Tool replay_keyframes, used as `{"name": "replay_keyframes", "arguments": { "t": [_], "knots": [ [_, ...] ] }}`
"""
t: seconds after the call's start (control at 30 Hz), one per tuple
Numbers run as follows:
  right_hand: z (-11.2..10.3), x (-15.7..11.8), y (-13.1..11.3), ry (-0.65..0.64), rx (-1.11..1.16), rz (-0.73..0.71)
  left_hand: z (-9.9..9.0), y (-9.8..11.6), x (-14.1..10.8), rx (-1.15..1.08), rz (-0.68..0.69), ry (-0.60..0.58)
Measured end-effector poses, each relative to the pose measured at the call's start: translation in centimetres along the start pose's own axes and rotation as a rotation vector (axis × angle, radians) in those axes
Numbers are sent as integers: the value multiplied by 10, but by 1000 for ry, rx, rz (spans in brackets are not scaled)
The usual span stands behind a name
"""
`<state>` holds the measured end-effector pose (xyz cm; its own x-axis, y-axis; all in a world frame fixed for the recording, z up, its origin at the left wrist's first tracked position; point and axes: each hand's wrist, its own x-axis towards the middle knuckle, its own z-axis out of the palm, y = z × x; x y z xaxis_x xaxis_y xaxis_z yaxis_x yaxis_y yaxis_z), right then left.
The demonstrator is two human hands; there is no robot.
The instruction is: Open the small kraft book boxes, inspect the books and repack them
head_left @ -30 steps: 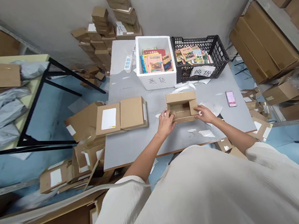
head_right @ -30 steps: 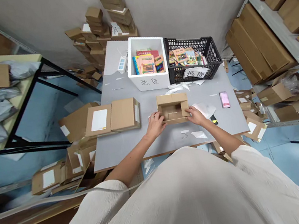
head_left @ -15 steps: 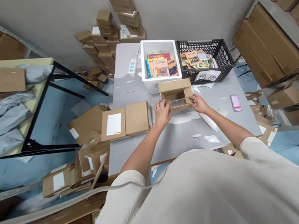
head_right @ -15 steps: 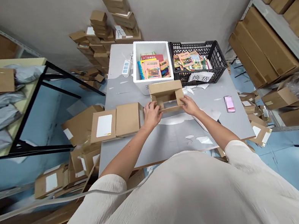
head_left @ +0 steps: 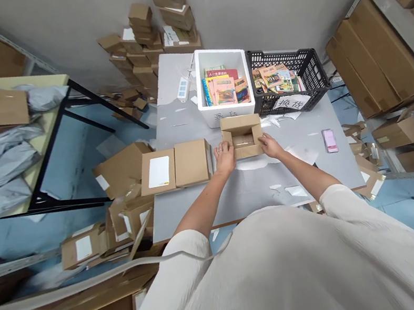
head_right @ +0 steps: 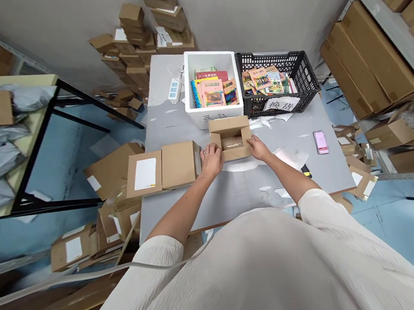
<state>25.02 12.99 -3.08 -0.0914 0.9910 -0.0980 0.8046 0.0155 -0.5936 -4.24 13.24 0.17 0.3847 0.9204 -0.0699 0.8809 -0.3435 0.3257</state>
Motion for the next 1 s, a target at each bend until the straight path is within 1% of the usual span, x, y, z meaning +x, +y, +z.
{"name": "replay_keyframes", "arguments": {
  "t": [0.1, 0.17, 0.27, 0.37, 0.53, 0.63, 0.73, 0.87, 0.93, 1.0],
  "knots": [
    [-1, -1, -1, 28, -4, 25, -2, 5, -1, -11, 8, 30],
    [-5, -9, 1, 41, -24, 44, -3, 9, -2, -31, 39, 47],
    [-14, -30, 10, 79, -16, 63, -2, 18, -4, -62, 103, 60],
    [-26, -60, 28, 116, 23, 88, 2, 35, -7, -102, 188, 66],
    [-46, -112, 68, 84, -31, 221, 14, 83, -17, -145, 356, 35],
    [-57, -137, 94, 36, -117, 328, 26, 113, -25, -138, 387, -12],
    [-65, -152, 117, -22, -225, 385, 40, 140, -30, -131, 371, -64],
    [-76, -161, 140, -135, -378, 435, 63, 173, -32, -133, 303, -158],
    [-81, -162, 150, -210, -430, 410, 75, 191, -31, -137, 258, -207],
    [-85, -162, 159, -265, -465, 341, 87, 209, -31, -144, 215, -250]
  ]
}}
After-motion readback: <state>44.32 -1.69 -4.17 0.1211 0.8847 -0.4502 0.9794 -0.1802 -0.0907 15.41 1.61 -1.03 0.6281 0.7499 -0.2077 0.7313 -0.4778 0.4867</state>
